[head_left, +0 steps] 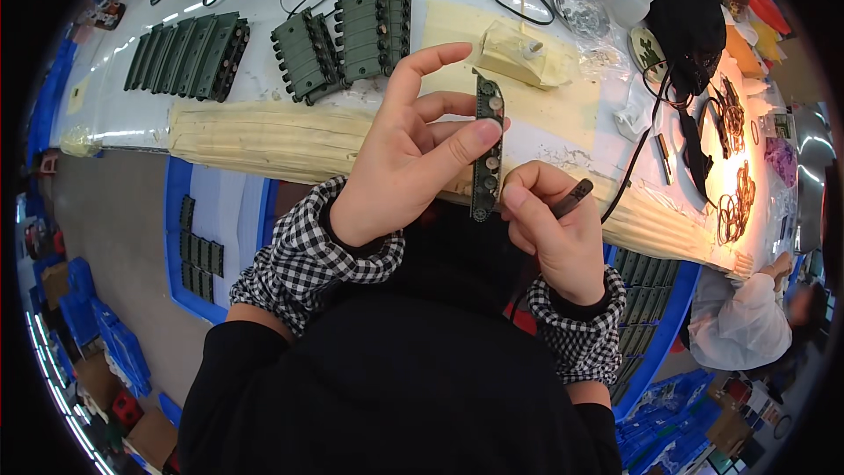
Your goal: Assembling small plastic components into a housing using tweezers.
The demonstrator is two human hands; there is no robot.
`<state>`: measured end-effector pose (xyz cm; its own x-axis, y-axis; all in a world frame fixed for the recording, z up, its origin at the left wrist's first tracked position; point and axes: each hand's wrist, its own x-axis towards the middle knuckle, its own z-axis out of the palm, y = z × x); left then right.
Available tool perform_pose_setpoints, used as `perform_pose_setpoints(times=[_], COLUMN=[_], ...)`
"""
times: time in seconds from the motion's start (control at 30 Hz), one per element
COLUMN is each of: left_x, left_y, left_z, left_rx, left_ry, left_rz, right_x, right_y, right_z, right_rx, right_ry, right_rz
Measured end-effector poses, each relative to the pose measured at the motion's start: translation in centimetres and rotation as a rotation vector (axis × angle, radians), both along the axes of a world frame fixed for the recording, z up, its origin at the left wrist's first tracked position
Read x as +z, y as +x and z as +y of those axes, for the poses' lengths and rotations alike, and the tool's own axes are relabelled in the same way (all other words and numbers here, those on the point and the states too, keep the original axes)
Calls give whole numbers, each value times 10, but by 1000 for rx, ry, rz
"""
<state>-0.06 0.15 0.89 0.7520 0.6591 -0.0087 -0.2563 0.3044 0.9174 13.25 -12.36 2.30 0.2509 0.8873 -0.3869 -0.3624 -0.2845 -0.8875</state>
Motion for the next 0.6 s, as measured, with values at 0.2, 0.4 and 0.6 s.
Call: perform_pose_setpoints(times=[0.2,0.4,0.6], left_x=[-1,-1,5], left_y=[1,0,-7], left_z=[-1,-2,-3], left_rx=[18,-3,-236], left_ry=[5,1,-75], left_rz=[-5,28,36], right_x=[1,1,16], right_y=[-2,1,14], right_z=[0,-4,1], right_rx=[45,-1,-115], right_ry=[82,97,214], right_rz=[-108,-131,-421])
